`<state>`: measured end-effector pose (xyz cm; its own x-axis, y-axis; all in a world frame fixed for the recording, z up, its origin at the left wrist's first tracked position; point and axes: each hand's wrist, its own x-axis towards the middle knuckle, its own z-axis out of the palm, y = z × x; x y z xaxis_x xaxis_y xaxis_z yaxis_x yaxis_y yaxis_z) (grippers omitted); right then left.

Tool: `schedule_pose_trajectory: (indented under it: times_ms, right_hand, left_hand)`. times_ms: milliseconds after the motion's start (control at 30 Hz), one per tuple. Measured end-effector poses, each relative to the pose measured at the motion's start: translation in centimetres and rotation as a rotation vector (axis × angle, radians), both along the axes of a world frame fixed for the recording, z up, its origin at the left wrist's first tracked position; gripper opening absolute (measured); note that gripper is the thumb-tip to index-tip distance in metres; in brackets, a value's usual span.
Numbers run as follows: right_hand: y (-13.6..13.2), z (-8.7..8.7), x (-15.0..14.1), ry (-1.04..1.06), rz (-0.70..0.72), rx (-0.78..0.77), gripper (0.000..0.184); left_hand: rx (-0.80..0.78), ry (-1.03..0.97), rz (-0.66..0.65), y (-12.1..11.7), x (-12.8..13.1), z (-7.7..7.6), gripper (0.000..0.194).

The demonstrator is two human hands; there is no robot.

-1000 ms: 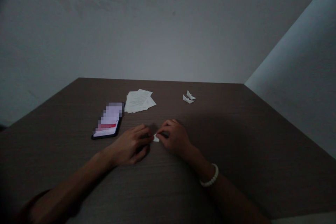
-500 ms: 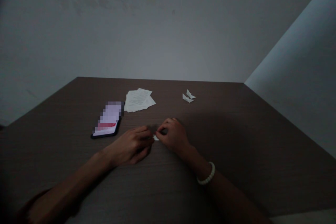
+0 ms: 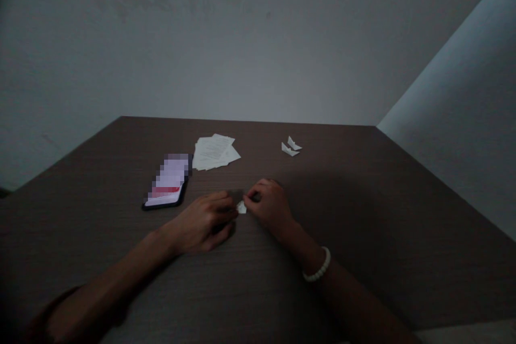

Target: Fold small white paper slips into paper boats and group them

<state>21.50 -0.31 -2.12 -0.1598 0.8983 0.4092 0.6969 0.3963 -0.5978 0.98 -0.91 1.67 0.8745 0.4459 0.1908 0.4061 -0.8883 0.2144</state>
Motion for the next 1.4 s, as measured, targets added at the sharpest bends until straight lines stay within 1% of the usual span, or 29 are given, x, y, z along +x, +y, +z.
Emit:
schedule_pose_trajectory:
  times_ms: [267, 500, 600, 667, 733, 800, 1000, 1100, 1300, 1400]
  right_hand:
    - [0.4, -0.4, 0.3, 0.002, -0.008, 0.023, 0.009]
    - [0.9, -0.1, 1.2, -0.017, -0.072, 0.042, 0.010]
    - [0.8, -0.1, 1.2, 0.002, -0.054, 0.057, 0.011]
    - [0.7, 0.0, 1.0, 0.004, -0.013, 0.072, 0.010]
    - [0.5, 0.1, 0.7, -0.032, 0.051, 0.081, 0.006]
    - [0.3, 0.1, 0.4, -0.067, 0.086, 0.082, 0.006]
    - [0.1, 0.2, -0.2, -0.030, 0.038, 0.032, 0.006]
    - [0.2, 0.0, -0.2, -0.014, 0.023, 0.033, 0.005]
    - [0.8, -0.4, 0.9, 0.014, 0.012, 0.026, 0.007]
    - [0.9, -0.3, 1.5, 0.017, 0.021, 0.026, 0.010]
  left_hand:
    - [0.016, -0.014, 0.008, 0.0, 0.0, 0.1, 0.018]
    - [0.025, -0.030, 0.005, -0.1, -0.1, 0.3, 0.017]
    - [0.039, -0.019, 0.011, -0.1, -0.1, 0.2, 0.016]
    - [0.050, -0.005, 0.008, -0.1, -0.2, 0.1, 0.017]
    - [0.057, 0.004, 0.002, -0.1, -0.2, 0.1, 0.017]
    - [0.059, -0.002, 0.004, -0.1, -0.2, 0.1, 0.017]
    - [0.051, -0.013, 0.004, -0.2, 0.0, 0.3, 0.017]
    - [0.046, -0.005, 0.012, -0.2, 0.1, 0.3, 0.017]
    - [0.045, 0.014, 0.018, -0.2, 0.1, 0.3, 0.017]
    - [0.056, 0.020, 0.021, -0.3, 0.1, 0.3, 0.017]
